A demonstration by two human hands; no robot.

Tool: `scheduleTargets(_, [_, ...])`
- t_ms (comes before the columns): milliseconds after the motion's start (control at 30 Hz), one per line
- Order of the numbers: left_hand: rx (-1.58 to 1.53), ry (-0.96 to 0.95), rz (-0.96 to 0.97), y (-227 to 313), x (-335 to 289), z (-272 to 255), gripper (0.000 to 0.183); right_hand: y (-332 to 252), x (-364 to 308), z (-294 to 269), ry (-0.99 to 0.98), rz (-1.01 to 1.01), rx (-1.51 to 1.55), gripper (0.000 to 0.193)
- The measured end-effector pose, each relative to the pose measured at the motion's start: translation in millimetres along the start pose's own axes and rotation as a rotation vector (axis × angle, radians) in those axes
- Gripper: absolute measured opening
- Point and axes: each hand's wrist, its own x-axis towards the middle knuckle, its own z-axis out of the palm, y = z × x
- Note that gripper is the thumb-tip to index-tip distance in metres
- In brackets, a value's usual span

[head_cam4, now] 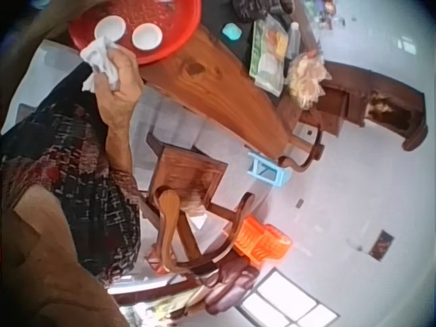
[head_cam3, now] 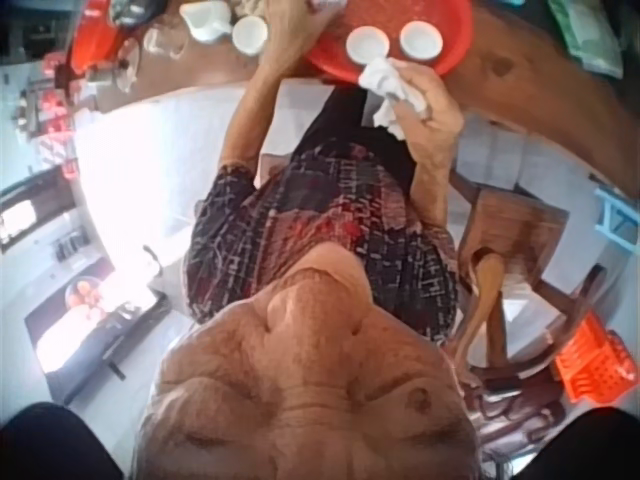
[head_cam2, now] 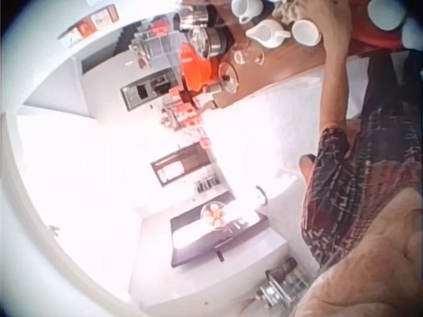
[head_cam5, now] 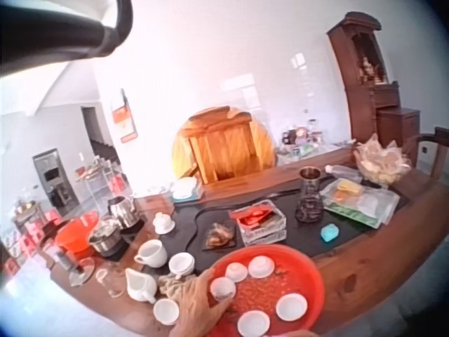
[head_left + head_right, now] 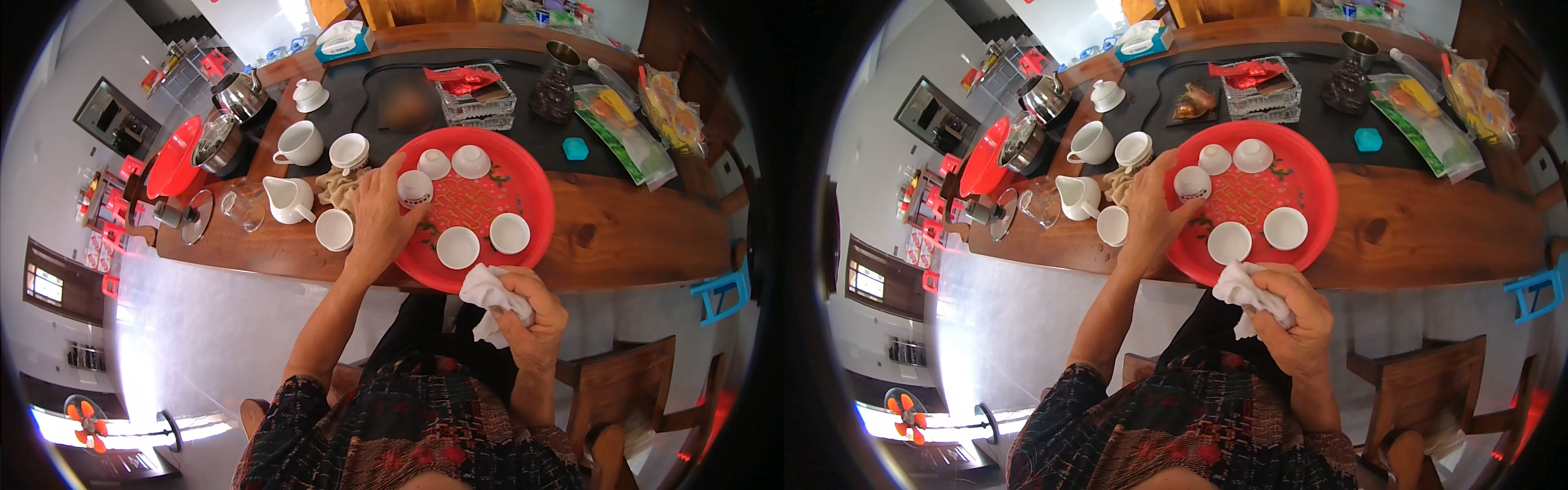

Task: The person wipes small white ceramic cups with a white cloth, handling them one at a time. They pick up each cup from a red tray, wipe it thoroughly, and place it back on the tray.

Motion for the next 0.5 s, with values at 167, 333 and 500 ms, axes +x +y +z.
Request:
scheduleTargets(167, [0.003, 0.209, -0.119, -17.9, -23.4, -49.3, 0.064, -2.7, -3.9, 2.7, 0.044, 0.044, -0.019, 0.026])
scheduleTargets(333, [0.043, 0.074, -0.361, -40.5, -62.4, -85.0, 0.068, -4.1, -2.3, 14.0, 0.002, 0.058, -0.018, 0.026])
scheduleTargets(500, [0.054, 0.08, -0.349, -45.1, -65.5, -78.4, 0.061, -7.0, -0.1, 23.2, -0.065, 0.081, -0.017, 0.025])
